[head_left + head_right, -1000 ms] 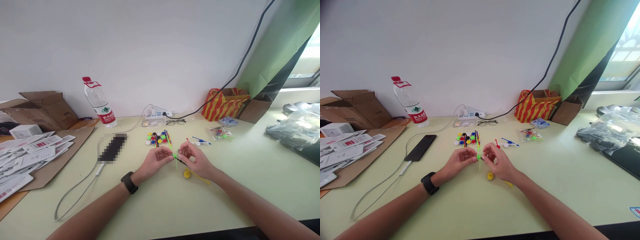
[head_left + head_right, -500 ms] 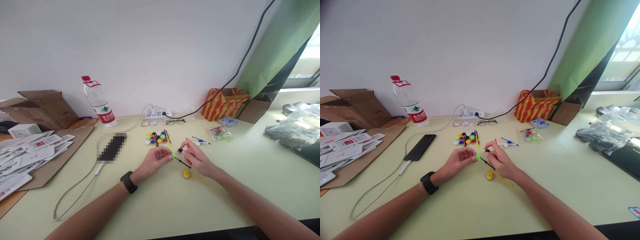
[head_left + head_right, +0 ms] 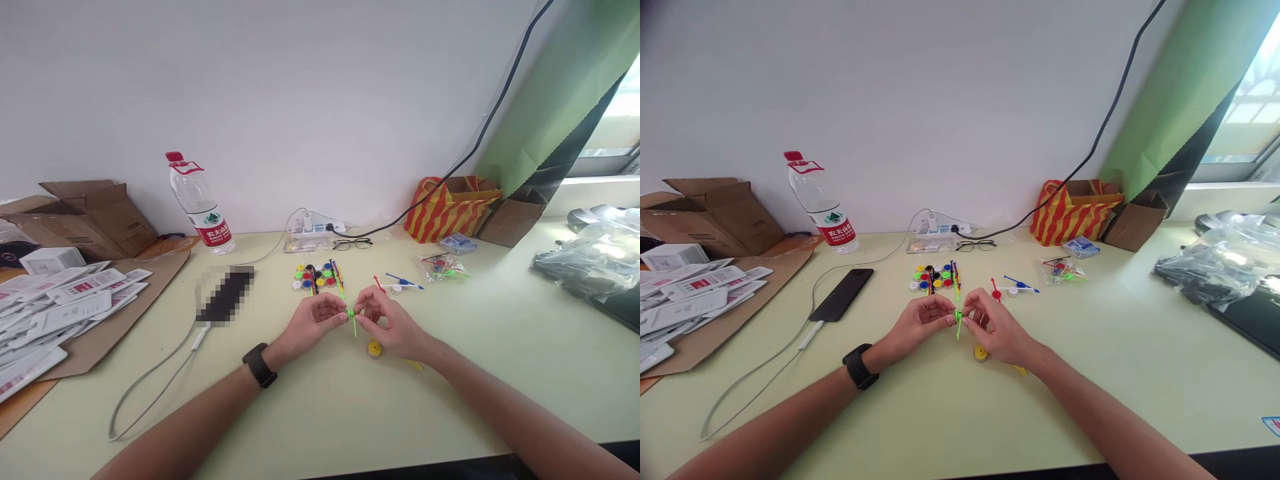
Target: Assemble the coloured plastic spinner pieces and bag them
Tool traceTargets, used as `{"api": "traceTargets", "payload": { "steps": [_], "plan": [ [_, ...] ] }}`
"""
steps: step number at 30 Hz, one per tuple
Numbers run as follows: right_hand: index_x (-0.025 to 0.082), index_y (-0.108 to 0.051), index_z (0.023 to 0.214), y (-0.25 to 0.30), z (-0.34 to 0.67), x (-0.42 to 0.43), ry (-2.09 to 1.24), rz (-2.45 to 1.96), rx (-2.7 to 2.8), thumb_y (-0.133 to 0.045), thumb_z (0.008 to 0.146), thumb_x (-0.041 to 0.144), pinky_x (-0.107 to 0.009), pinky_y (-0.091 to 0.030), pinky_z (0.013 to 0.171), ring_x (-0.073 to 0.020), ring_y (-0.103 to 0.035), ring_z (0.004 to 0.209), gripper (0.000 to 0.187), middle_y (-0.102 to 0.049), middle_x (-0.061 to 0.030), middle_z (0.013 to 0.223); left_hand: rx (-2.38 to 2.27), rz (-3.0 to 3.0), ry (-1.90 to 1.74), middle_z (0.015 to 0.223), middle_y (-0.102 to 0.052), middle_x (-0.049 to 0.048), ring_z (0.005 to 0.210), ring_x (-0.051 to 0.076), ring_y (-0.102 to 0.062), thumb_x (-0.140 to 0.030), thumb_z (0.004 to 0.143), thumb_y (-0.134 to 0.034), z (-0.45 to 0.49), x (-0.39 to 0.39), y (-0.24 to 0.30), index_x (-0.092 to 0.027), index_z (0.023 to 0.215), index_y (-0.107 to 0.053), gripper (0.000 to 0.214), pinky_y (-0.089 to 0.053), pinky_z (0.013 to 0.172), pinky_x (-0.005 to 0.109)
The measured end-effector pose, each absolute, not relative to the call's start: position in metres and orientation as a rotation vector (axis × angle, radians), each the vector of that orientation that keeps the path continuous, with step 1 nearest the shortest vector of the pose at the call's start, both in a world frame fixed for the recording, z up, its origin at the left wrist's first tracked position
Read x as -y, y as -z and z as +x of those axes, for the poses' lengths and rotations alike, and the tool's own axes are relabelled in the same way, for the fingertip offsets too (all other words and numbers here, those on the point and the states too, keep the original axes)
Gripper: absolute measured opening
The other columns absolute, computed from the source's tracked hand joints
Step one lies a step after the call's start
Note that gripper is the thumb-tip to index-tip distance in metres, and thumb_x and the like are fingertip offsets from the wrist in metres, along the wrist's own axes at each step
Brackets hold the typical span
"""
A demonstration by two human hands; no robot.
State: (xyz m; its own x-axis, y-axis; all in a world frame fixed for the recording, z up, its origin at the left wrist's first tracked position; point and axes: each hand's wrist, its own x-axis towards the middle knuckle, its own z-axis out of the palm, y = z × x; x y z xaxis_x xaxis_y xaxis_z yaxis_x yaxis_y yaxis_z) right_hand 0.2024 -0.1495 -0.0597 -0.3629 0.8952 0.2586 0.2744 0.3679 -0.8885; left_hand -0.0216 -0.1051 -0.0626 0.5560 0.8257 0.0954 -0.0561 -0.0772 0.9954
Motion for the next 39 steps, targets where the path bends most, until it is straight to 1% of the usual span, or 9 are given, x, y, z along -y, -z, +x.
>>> {"api": "traceTargets", "payload": {
  "steps": [6, 10, 12, 13, 15, 17, 18, 27, 39],
  "plan": [
    [0.026, -0.054, 0.109, 0.058, 0.206, 0.146, -0.757, -0.984, 1.764, -0.054, 0.101, 0.026, -0.034, -0.051, 0.072, -0.0175, -0.06, 0.079, 0.008, -0.062, -0.0041, 0.101, -0.715, 1.452, -0.852, 0.096, -0.07, 0.0056, 0.09, 0.017, -0.068, -0.034, 0.083, -0.085, -0.022, 0.104, 0.061, -0.015, 0.099, -0.071, 0.028, -0.057, 0.088, 0.031],
    [0.03, -0.038, 0.139, 0.059, 0.206, 0.147, -0.726, -0.972, 1.695, -0.052, 0.102, 0.029, -0.04, -0.053, 0.086, -0.0186, -0.062, 0.092, 0.039, -0.055, -0.0117, 0.138, -0.712, 1.429, -0.856, 0.094, -0.07, 0.0051, 0.088, 0.017, -0.068, -0.034, 0.082, -0.085, -0.022, 0.105, 0.06, -0.014, 0.098, -0.071, 0.029, -0.058, 0.087, 0.032],
    [0.031, -0.03, 0.144, 0.06, 0.206, 0.147, -0.783, -0.96, 1.652, -0.052, 0.102, 0.032, -0.041, -0.052, 0.089, -0.0176, -0.062, 0.09, 0.047, -0.052, -0.013, 0.143, -0.71, 1.424, -0.859, 0.094, -0.07, 0.0048, 0.087, 0.016, -0.068, -0.034, 0.082, -0.086, -0.021, 0.105, 0.06, -0.014, 0.097, -0.071, 0.029, -0.058, 0.087, 0.031],
    [0.031, -0.029, 0.142, 0.059, 0.206, 0.148, -0.871, -0.961, 1.627, -0.051, 0.103, 0.035, -0.04, -0.053, 0.085, -0.0171, -0.062, 0.085, 0.045, -0.058, -0.012, 0.136, -0.711, 1.424, -0.861, 0.094, -0.07, 0.0047, 0.088, 0.016, -0.068, -0.033, 0.082, -0.086, -0.021, 0.105, 0.06, -0.014, 0.096, -0.071, 0.028, -0.058, 0.088, 0.031],
    [0.029, -0.034, 0.133, 0.056, 0.209, 0.148, -1.228, -0.961, 1.591, -0.045, 0.105, 0.041, -0.034, -0.052, 0.067, -0.0165, -0.059, 0.067, 0.032, -0.07, -0.0048, 0.1, -0.718, 1.43, -0.866, 0.095, -0.07, 0.0049, 0.089, 0.016, -0.069, -0.033, 0.082, -0.086, -0.022, 0.105, 0.06, -0.014, 0.096, -0.071, 0.028, -0.058, 0.088, 0.031],
    [0.028, -0.039, 0.12, 0.052, 0.212, 0.148, -1.647, -0.917, 1.537, -0.038, 0.106, 0.046, -0.027, -0.041, 0.05, -0.0153, -0.047, 0.048, 0.023, -0.06, 0.0048, 0.064, -0.73, 1.437, -0.87, 0.095, -0.07, 0.005, 0.089, 0.016, -0.069, -0.033, 0.082, -0.086, -0.022, 0.104, 0.06, -0.014, 0.096, -0.071, 0.028, -0.058, 0.088, 0.03],
    [0.028, -0.04, 0.115, 0.05, 0.213, 0.148, -1.762, -0.887, 1.503, -0.038, 0.106, 0.047, -0.026, -0.036, 0.047, -0.0146, -0.043, 0.045, 0.022, -0.056, 0.0068, 0.057, -0.735, 1.438, -0.872, 0.094, -0.07, 0.005, 0.088, 0.016, -0.069, -0.033, 0.082, -0.086, -0.023, 0.104, 0.06, -0.014, 0.096, -0.071, 0.028, -0.058, 0.088, 0.03],
    [0.027, -0.041, 0.1, 0.054, 0.204, 0.146, -1.405, -0.935, 1.516, -0.066, 0.098, 0.043, -0.027, -0.044, 0.061, -0.0129, -0.051, 0.066, 0.03, -0.058, 0.0036, 0.082, -0.73, 1.458, -0.842, 0.097, -0.07, 0.0056, 0.092, 0.018, -0.07, -0.033, 0.083, -0.085, -0.022, 0.104, 0.062, -0.015, 0.098, -0.07, 0.028, -0.057, 0.088, 0.031],
    [0.026, -0.044, 0.102, 0.052, 0.203, 0.15, -1.321, -0.994, 1.639, -0.066, 0.098, 0.037, -0.029, -0.05, 0.067, -0.0146, -0.058, 0.078, 0.024, -0.063, -0.0008, 0.099, -0.73, 1.42, -0.824, 0.092, -0.07, 0.005, 0.086, 0.018, -0.07, -0.035, 0.081, -0.086, -0.023, 0.105, 0.061, -0.015, 0.096, -0.069, 0.03, -0.057, 0.082, 0.032]
  ]
}}
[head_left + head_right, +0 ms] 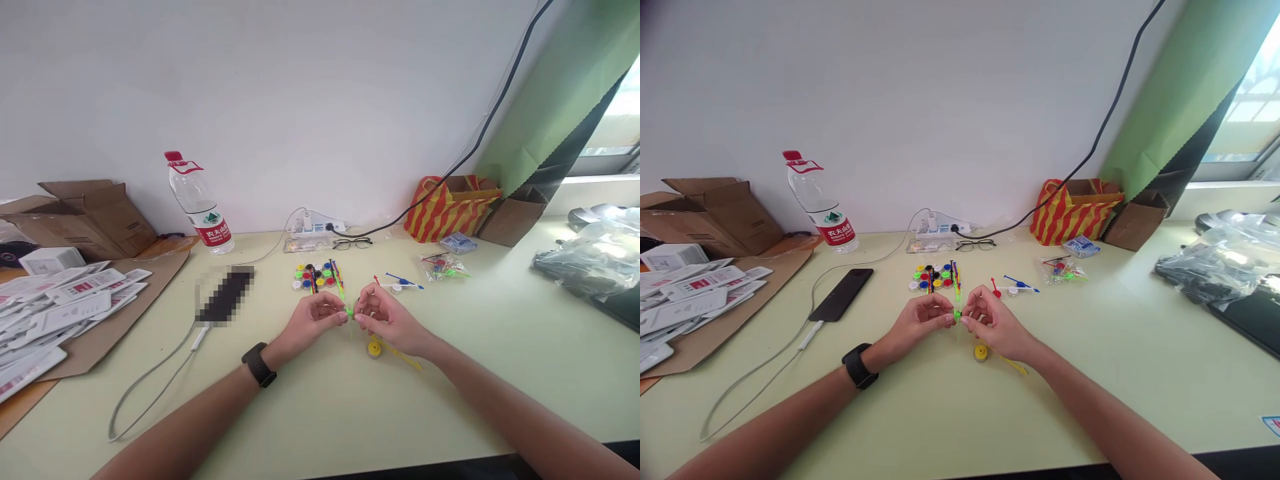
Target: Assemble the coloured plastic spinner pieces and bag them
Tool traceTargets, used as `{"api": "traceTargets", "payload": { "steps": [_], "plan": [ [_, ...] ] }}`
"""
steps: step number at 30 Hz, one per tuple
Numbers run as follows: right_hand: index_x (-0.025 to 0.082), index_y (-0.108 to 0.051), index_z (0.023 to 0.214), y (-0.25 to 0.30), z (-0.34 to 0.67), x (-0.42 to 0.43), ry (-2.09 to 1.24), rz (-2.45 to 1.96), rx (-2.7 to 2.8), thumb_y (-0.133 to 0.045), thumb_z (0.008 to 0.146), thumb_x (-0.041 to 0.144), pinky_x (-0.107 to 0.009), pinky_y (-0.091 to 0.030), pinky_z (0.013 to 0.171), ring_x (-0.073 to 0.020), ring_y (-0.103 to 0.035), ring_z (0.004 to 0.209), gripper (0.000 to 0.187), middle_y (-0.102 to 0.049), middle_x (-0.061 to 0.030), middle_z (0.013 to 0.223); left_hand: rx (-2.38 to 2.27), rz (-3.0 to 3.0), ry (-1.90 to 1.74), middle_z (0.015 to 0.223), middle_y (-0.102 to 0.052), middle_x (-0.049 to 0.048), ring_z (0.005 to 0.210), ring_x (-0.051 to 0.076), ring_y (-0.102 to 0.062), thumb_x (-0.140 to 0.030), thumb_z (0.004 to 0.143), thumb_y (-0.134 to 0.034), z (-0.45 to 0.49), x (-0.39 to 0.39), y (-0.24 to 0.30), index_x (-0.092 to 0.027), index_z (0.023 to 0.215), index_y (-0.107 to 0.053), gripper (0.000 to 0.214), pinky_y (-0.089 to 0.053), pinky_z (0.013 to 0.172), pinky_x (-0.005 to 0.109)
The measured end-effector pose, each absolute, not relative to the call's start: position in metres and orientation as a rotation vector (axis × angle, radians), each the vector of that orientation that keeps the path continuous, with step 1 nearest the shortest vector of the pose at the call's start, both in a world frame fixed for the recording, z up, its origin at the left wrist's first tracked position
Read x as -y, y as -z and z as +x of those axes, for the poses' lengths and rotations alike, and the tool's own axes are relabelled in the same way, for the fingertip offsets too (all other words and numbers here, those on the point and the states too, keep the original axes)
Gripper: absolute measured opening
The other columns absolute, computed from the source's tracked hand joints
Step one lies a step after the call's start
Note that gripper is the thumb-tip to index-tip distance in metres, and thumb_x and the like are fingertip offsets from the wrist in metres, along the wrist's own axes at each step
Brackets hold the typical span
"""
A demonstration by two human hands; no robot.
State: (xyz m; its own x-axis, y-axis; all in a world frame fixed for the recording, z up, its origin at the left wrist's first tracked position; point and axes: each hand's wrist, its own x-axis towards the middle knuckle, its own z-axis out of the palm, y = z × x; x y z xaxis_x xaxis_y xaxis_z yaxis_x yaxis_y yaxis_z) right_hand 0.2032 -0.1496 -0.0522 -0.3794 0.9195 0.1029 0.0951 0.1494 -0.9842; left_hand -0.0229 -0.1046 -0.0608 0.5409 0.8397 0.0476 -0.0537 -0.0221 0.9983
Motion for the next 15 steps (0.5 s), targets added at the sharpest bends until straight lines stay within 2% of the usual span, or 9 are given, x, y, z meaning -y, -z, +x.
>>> {"api": "traceTargets", "payload": {
  "steps": [4, 7, 10, 12, 13, 15],
  "plan": [
    [0.026, -0.046, 0.102, 0.0517, 0.2043, 0.1481, -1.278, -0.981, 1.63, -0.064, 0.099, 0.039, -0.031, -0.051, 0.067, -0.0158, -0.06, 0.078, 0.023, -0.063, -0.0024, 0.099, -0.731, 1.395, -0.837, 0.09, -0.07, 0.0043, 0.084, 0.018, -0.071, -0.035, 0.08, -0.087, -0.0216, 0.1056, 0.0584, -0.015, 0.095, -0.069, 0.031, -0.057, 0.081, 0.031],
    [0.025, -0.049, 0.104, 0.0544, 0.2055, 0.1466, -1.109, -0.983, 1.63, -0.059, 0.101, 0.041, -0.033, -0.053, 0.067, -0.0161, -0.06, 0.077, 0.019, -0.063, -0.0053, 0.107, -0.741, 1.389, -0.847, 0.088, -0.07, 0.004, 0.081, 0.017, -0.07, -0.036, 0.079, -0.087, -0.0206, 0.1063, 0.0557, -0.015, 0.095, -0.07, 0.032, -0.057, 0.08, 0.031],
    [0.027, -0.052, 0.117, 0.0572, 0.2055, 0.1481, -0.842, -0.982, 1.693, -0.053, 0.103, 0.038, -0.037, -0.055, 0.072, -0.0173, -0.061, 0.08, 0.017, -0.06, -0.0094, 0.126, -0.754, 1.382, -0.856, 0.088, -0.071, 0.0046, 0.081, 0.017, -0.07, -0.037, 0.08, -0.087, -0.0208, 0.1061, 0.0537, -0.014, 0.095, -0.071, 0.031, -0.057, 0.081, 0.032],
    [0.03, -0.047, 0.132, 0.0579, 0.2044, 0.151, -0.725, -0.974, 1.758, -0.051, 0.104, 0.036, -0.04, -0.055, 0.077, -0.0188, -0.062, 0.083, 0.029, -0.058, -0.0109, 0.135, -0.743, 1.376, -0.852, 0.087, -0.071, 0.0047, 0.081, 0.017, -0.07, -0.035, 0.081, -0.086, -0.0218, 0.1053, 0.0535, -0.014, 0.094, -0.071, 0.029, -0.057, 0.081, 0.031],
    [0.032, -0.041, 0.14, 0.058, 0.2037, 0.1526, -0.731, -0.983, 1.794, -0.049, 0.105, 0.036, -0.04, -0.054, 0.077, -0.0191, -0.062, 0.082, 0.036, -0.061, -0.0105, 0.131, -0.731, 1.374, -0.849, 0.087, -0.071, 0.0046, 0.081, 0.017, -0.07, -0.035, 0.082, -0.085, -0.0224, 0.1048, 0.0537, -0.014, 0.095, -0.071, 0.028, -0.057, 0.081, 0.031],
    [0.032, -0.03, 0.15, 0.0578, 0.2023, 0.155, -0.862, -1.029, 1.85, -0.044, 0.107, 0.038, -0.038, -0.052, 0.069, -0.019, -0.06, 0.071, 0.045, -0.069, -0.0049, 0.1, -0.704, 1.372, -0.848, 0.087, -0.07, 0.004, 0.082, 0.016, -0.07, -0.033, 0.084, -0.083, -0.0234, 0.1038, 0.0546, -0.015, 0.096, -0.071, 0.025, -0.057, 0.082, 0.03]
  ]
}}
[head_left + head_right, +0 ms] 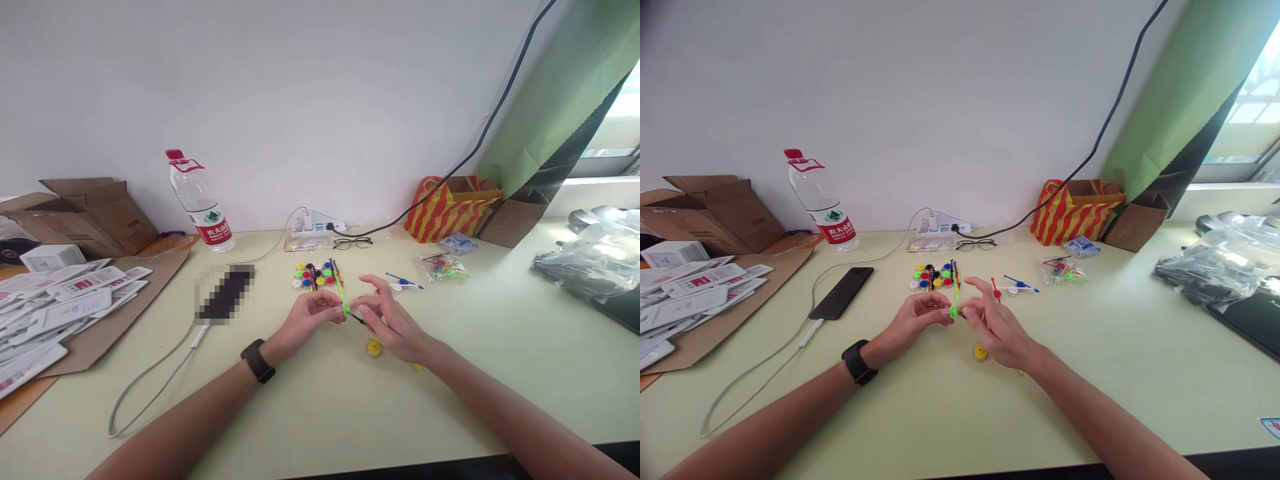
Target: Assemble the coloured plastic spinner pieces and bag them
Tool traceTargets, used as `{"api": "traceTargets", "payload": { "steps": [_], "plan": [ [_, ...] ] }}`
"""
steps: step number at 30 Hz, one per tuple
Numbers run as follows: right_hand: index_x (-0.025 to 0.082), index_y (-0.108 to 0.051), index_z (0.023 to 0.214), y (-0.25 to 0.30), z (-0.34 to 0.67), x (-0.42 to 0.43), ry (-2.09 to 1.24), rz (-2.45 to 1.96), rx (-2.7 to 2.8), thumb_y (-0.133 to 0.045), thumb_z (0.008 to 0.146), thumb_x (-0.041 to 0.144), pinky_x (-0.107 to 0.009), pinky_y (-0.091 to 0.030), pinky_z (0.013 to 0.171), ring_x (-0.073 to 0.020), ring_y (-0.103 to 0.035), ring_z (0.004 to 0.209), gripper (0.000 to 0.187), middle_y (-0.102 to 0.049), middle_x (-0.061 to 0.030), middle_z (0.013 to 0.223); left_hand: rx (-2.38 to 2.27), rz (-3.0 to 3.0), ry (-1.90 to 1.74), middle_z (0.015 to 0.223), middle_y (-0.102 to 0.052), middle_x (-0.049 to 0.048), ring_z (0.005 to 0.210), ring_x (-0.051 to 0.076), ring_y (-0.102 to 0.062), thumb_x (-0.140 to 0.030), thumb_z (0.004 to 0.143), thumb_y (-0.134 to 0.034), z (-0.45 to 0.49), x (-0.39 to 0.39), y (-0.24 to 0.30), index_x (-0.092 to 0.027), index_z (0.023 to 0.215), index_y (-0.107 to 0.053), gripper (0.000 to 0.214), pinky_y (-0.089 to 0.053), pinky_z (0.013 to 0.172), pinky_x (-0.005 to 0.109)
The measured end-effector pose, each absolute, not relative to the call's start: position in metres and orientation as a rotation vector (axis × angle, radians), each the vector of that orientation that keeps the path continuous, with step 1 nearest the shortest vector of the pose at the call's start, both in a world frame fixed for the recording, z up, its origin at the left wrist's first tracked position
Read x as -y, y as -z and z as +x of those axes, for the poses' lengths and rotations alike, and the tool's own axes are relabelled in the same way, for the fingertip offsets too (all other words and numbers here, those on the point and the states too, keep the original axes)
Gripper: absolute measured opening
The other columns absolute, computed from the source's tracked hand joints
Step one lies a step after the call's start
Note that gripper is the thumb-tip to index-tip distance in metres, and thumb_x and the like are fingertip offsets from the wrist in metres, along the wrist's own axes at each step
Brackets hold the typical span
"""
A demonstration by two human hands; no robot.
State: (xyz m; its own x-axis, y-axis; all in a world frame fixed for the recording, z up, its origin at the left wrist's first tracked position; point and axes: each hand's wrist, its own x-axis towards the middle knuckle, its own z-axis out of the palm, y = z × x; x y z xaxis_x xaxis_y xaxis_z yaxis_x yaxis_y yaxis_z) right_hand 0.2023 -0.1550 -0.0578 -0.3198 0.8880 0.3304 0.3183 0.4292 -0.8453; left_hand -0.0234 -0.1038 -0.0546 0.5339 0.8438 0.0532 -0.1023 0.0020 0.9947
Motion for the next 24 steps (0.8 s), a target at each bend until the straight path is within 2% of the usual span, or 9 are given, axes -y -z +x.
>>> {"api": "traceTargets", "payload": {
  "steps": [2, 3, 4, 7, 12, 16, 20, 24],
  "plan": [
    [0.03, -0.029, 0.15, 0.058, 0.201, 0.156, -1.03, -1.059, 1.854, -0.039, 0.109, 0.039, -0.033, -0.047, 0.059, -0.0178, -0.052, 0.059, 0.044, -0.058, 0.0041, 0.069, -0.693, 1.374, -0.859, 0.088, -0.069, 0.0036, 0.082, 0.016, -0.069, -0.032, 0.086, -0.082, -0.024, 0.103, 0.055, -0.015, 0.096, -0.071, 0.023, -0.057, 0.082, 0.03],
    [0.029, -0.031, 0.147, 0.058, 0.201, 0.156, -1.07, -1.054, 1.833, -0.04, 0.108, 0.039, -0.031, -0.045, 0.057, -0.0173, -0.049, 0.057, 0.041, -0.051, 0.0062, 0.064, -0.693, 1.373, -0.864, 0.087, -0.069, 0.0035, 0.081, 0.016, -0.069, -0.032, 0.086, -0.082, -0.024, 0.103, 0.056, -0.015, 0.096, -0.071, 0.022, -0.057, 0.082, 0.03],
    [0.028, -0.033, 0.144, 0.059, 0.201, 0.155, -1.069, -1.04, 1.804, -0.042, 0.108, 0.039, -0.03, -0.043, 0.057, -0.0169, -0.048, 0.058, 0.04, -0.049, 0.0066, 0.064, -0.694, 1.372, -0.865, 0.087, -0.069, 0.0037, 0.081, 0.016, -0.069, -0.032, 0.086, -0.082, -0.024, 0.102, 0.056, -0.015, 0.096, -0.071, 0.022, -0.057, 0.082, 0.031],
    [0.029, -0.034, 0.139, 0.06, 0.2, 0.154, -1.0, -1.002, 1.749, -0.052, 0.104, 0.038, -0.03, -0.044, 0.059, -0.0162, -0.051, 0.064, 0.04, -0.055, 0.0035, 0.078, -0.696, 1.372, -0.853, 0.088, -0.07, 0.0047, 0.082, 0.017, -0.07, -0.033, 0.085, -0.082, -0.024, 0.102, 0.056, -0.014, 0.095, -0.071, 0.024, -0.057, 0.082, 0.032],
    [0.033, -0.034, 0.14, 0.062, 0.199, 0.154, -0.996, -1.002, 1.828, -0.058, 0.1, 0.033, -0.029, -0.047, 0.06, -0.0154, -0.056, 0.07, 0.047, -0.06, -0.001, 0.1, -0.676, 1.414, -0.814, 0.091, -0.072, 0.0054, 0.085, 0.019, -0.071, -0.034, 0.086, -0.082, -0.023, 0.105, 0.057, -0.015, 0.099, -0.072, 0.025, -0.058, 0.083, 0.033],
    [0.033, -0.037, 0.142, 0.063, 0.198, 0.154, -0.985, -1.039, 1.9, -0.058, 0.099, 0.03, -0.03, -0.048, 0.061, -0.0159, -0.057, 0.072, 0.048, -0.058, 0.0003, 0.094, -0.668, 1.435, -0.772, 0.096, -0.074, 0.0071, 0.09, 0.021, -0.073, -0.036, 0.085, -0.082, -0.022, 0.108, 0.059, -0.016, 0.102, -0.072, 0.028, -0.059, 0.086, 0.035],
    [0.029, -0.048, 0.133, 0.062, 0.198, 0.151, -0.969, -0.994, 1.906, -0.054, 0.102, 0.033, -0.031, -0.049, 0.062, -0.0165, -0.057, 0.072, 0.032, -0.056, 0.0003, 0.087, -0.662, 1.52, -0.797, 0.106, -0.075, 0.0104, 0.101, 0.024, -0.073, -0.039, 0.09, -0.077, -0.021, 0.108, 0.059, -0.017, 0.111, -0.072, 0.031, -0.059, 0.092, 0.037],
    [0.028, -0.053, 0.125, 0.06, 0.205, 0.145, -0.827, -1.017, 1.849, -0.056, 0.1, 0.032, -0.031, -0.049, 0.063, -0.0171, -0.055, 0.071, 0.025, -0.054, -0.0001, 0.085, -0.768, 1.778, -0.798, 0.119, -0.074, 0.0112, 0.112, 0.027, -0.07, -0.043, 0.098, -0.066, -0.021, 0.112, 0.058, -0.021, 0.122, -0.071, 0.033, -0.056, 0.099, 0.04]
  ]
}}
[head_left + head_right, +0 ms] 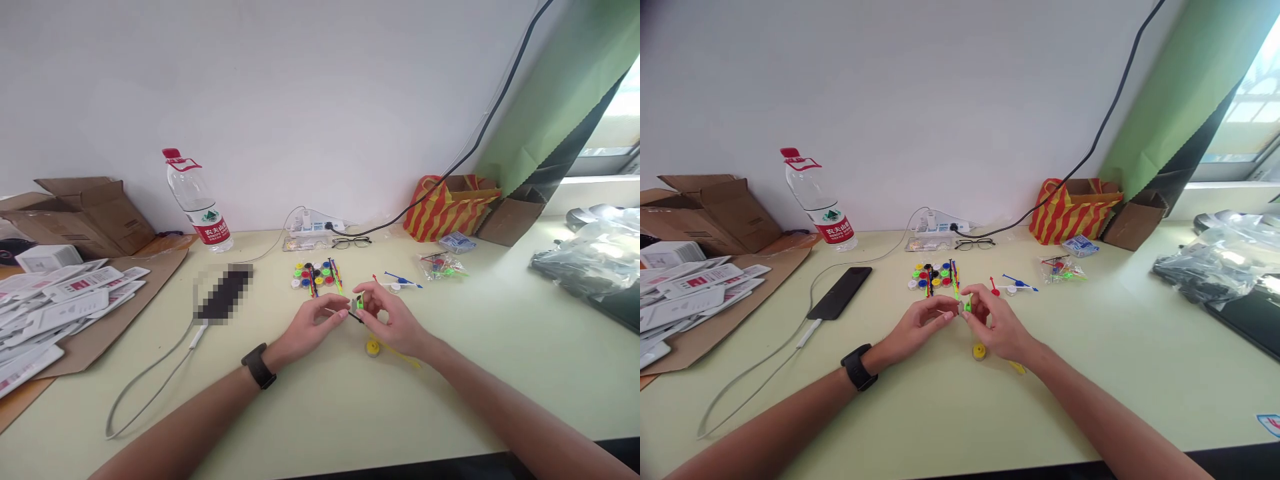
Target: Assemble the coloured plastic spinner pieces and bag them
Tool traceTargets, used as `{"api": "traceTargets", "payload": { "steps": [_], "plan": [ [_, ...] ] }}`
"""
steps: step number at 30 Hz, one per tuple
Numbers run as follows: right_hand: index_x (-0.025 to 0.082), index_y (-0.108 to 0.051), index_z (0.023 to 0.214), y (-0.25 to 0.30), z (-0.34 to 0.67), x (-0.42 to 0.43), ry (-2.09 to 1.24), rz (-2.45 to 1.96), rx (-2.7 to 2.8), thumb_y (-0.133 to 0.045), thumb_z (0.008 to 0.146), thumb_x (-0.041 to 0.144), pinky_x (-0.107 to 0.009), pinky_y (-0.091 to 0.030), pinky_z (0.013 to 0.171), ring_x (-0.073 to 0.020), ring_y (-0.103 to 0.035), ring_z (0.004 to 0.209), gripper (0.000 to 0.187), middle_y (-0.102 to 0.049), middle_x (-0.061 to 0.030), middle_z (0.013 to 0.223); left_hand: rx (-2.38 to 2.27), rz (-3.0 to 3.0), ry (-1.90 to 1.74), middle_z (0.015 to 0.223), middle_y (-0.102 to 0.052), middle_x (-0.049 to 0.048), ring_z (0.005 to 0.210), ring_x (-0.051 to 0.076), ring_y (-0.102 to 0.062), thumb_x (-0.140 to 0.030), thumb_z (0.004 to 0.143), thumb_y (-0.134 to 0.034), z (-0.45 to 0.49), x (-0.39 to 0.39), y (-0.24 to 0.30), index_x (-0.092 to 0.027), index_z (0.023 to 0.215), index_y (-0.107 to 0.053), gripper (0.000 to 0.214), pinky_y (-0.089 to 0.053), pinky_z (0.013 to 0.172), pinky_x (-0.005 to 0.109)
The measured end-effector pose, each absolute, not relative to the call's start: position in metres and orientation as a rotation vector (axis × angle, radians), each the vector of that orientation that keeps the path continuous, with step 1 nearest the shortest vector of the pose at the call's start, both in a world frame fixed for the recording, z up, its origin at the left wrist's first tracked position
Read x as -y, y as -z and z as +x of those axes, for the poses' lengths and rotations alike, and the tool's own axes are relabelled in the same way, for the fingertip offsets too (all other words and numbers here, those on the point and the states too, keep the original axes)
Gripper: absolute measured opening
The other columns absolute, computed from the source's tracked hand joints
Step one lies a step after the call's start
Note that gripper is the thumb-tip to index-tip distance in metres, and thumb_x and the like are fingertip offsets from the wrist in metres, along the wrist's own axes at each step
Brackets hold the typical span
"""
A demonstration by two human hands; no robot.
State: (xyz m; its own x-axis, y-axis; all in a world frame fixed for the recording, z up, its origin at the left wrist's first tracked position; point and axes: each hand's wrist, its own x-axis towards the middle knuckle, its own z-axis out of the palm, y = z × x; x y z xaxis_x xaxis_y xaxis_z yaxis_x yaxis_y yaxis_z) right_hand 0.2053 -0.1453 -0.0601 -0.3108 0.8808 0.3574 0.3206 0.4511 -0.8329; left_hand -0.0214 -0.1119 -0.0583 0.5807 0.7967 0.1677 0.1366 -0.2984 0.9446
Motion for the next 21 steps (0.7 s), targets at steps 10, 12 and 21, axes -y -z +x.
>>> {"api": "traceTargets", "payload": {
  "steps": [10, 12, 21],
  "plan": [
    [0.025, -0.056, 0.093, 0.05, 0.25, 0.119, -0.244, -1.511, 1.724, -0.06, 0.085, 0.027, -0.03, -0.037, 0.057, -0.0165, -0.046, 0.057, 0.009, -0.046, 0.0038, 0.065, -0.707, 2.355, -0.636, 0.141, -0.064, 0.0116, 0.133, 0.031, -0.055, -0.032, 0.095, -0.068, -0.021, 0.125, 0.059, -0.028, 0.131, -0.069, 0.036, -0.048, 0.113, 0.051],
    [0.025, -0.055, 0.091, 0.051, 0.257, 0.116, -0.155, -1.667, 1.783, -0.062, 0.081, 0.027, -0.029, -0.033, 0.056, -0.0166, -0.046, 0.056, 0.012, -0.047, 0.0044, 0.061, -0.721, 2.355, -0.642, 0.137, -0.064, 0.0122, 0.131, 0.031, -0.056, -0.032, 0.096, -0.067, -0.022, 0.124, 0.06, -0.027, 0.129, -0.069, 0.033, -0.049, 0.112, 0.05],
    [0.026, -0.054, 0.101, 0.061, 0.267, 0.11, -0.215, -1.885, 1.932, -0.06, 0.089, 0.036, -0.027, -0.029, 0.056, -0.0204, -0.059, 0.064, 0.018, -0.058, 0.0041, 0.062, -0.745, 2.374, -0.618, 0.138, -0.062, 0.0117, 0.134, 0.028, -0.054, -0.032, 0.098, -0.064, -0.022, 0.122, 0.064, -0.025, 0.129, -0.068, 0.032, -0.047, 0.115, 0.046]
  ]
}}
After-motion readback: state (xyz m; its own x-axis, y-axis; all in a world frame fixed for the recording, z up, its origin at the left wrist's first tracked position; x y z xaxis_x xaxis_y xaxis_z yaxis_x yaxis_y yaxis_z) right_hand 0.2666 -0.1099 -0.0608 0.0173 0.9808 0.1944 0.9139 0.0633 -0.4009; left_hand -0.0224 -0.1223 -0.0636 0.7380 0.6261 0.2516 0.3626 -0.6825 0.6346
